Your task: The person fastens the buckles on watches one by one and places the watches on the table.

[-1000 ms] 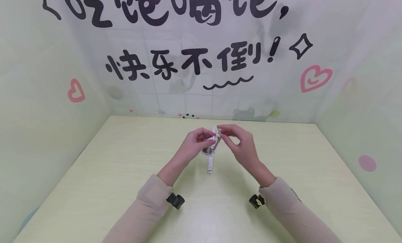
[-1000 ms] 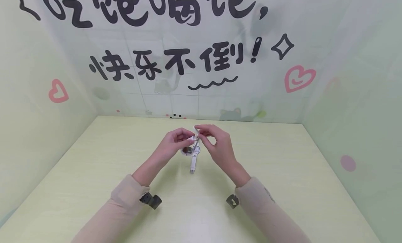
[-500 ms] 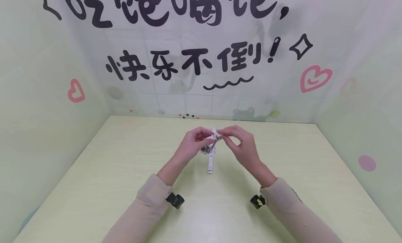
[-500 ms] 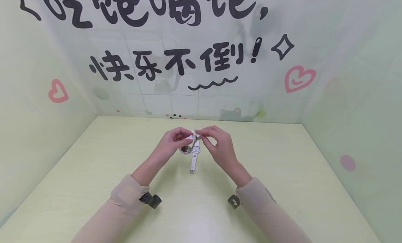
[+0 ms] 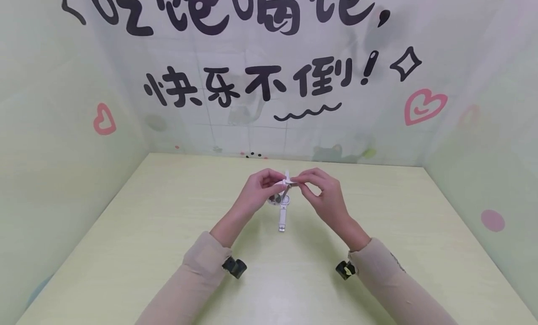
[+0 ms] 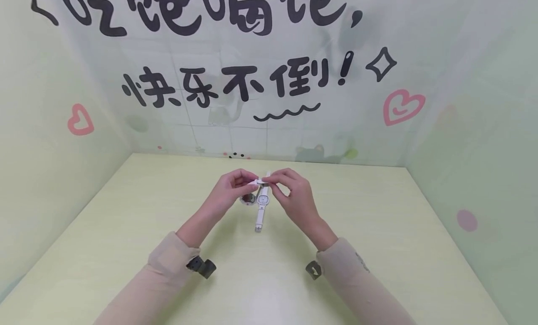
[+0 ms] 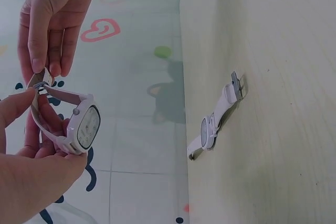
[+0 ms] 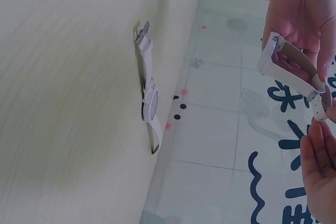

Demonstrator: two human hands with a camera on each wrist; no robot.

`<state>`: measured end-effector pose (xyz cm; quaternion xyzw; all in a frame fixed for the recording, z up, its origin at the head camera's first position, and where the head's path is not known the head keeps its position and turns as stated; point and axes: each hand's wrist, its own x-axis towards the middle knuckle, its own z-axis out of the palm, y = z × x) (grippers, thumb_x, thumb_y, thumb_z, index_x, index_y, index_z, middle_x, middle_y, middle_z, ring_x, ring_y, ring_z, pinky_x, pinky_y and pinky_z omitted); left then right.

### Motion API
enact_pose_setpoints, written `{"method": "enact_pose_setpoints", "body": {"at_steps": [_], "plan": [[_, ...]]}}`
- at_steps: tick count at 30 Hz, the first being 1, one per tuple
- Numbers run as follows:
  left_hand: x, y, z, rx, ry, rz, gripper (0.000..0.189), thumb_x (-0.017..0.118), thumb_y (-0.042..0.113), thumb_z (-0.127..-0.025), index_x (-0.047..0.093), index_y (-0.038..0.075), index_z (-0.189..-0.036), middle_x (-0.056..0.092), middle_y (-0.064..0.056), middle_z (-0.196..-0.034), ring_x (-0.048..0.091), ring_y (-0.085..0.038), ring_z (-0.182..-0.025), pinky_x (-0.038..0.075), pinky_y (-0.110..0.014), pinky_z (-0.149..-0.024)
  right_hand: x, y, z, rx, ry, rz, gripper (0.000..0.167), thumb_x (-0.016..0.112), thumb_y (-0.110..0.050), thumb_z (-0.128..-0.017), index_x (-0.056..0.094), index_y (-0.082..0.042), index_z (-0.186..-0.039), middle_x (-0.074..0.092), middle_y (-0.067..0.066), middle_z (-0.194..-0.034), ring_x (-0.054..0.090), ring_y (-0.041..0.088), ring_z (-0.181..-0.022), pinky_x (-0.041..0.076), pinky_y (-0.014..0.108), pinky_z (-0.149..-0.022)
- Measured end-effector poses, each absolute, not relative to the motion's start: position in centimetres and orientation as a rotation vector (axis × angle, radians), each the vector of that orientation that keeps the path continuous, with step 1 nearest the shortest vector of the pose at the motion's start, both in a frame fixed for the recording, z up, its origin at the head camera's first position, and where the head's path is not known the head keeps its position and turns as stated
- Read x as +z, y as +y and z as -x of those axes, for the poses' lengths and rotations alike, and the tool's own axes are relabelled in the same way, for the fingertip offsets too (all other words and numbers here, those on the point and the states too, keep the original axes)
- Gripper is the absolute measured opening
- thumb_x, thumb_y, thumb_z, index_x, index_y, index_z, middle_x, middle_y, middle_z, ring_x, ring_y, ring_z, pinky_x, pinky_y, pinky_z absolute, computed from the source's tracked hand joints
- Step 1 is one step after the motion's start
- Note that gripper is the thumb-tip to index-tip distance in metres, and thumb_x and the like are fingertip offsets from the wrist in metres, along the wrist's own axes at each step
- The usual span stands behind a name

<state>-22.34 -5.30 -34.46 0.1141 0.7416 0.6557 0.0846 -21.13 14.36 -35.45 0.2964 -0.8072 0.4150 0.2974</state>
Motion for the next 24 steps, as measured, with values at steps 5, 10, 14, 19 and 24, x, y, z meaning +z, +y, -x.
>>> {"method": "enact_pose_setpoints", "body": {"at_steps": [5, 10, 14, 19, 24], "plan": [[-34.58, -5.26, 22.33, 1.951, 2.213, -0.337, 0.024, 0.068, 0.008, -0.093, 0.064, 0.001, -0.116, 0.072, -0.017, -0.114, 0.064, -0.012, -0.090, 0.052, -0.023, -0.075, -35.52, 14.43, 21.06, 1.056, -2.173, -0.795, 0.018, 0.073, 0.004, -0.085, 0.078, -0.006, -0.099, 0.072, 0.007, -0.095, 0.069, 0.020, -0.092, 0.059, 0.030, -0.082], [-34.60, -5.20, 22.37, 1.949, 2.223, -0.348, 0.024, 0.068, 0.008, -0.093, 0.065, 0.001, -0.116, 0.071, -0.018, -0.114, 0.064, -0.008, -0.088, 0.052, -0.023, -0.075, -35.27, 14.46, 20.98, 0.987, -2.184, -0.796, 0.017, 0.075, 0.003, -0.084, 0.078, -0.006, -0.098, 0.072, 0.008, -0.095, 0.068, 0.021, -0.091, 0.060, 0.035, -0.082], [-34.62, -5.20, 22.49, 1.947, 2.228, -0.364, 0.024, 0.068, 0.008, -0.093, 0.065, 0.001, -0.115, 0.071, -0.018, -0.114, 0.064, -0.008, -0.087, 0.051, -0.021, -0.073, -35.18, 14.40, 21.04, 0.961, -2.171, -0.814, 0.016, 0.075, 0.003, -0.084, 0.078, -0.006, -0.097, 0.072, 0.007, -0.095, 0.068, 0.020, -0.092, 0.060, 0.036, -0.081], [-34.63, -5.26, 22.67, 1.940, 2.244, -0.389, 0.023, 0.069, 0.008, -0.092, 0.066, 0.000, -0.114, 0.072, -0.017, -0.112, 0.064, -0.007, -0.086, 0.054, -0.026, -0.077, -35.26, 14.35, 21.18, 0.935, -2.161, -0.833, 0.016, 0.075, 0.002, -0.084, 0.078, -0.006, -0.097, 0.071, 0.006, -0.094, 0.068, 0.020, -0.091, 0.060, 0.035, -0.080], [-34.62, -5.36, 22.52, 1.921, 2.245, -0.380, 0.023, 0.070, 0.008, -0.092, 0.067, 0.001, -0.114, 0.072, -0.016, -0.109, 0.064, -0.009, -0.085, 0.054, -0.025, -0.074, -35.39, 14.28, 21.10, 0.940, -2.157, -0.840, 0.017, 0.076, 0.004, -0.083, 0.079, -0.007, -0.096, 0.071, 0.006, -0.093, 0.067, 0.019, -0.089, 0.059, 0.033, -0.075]]}}
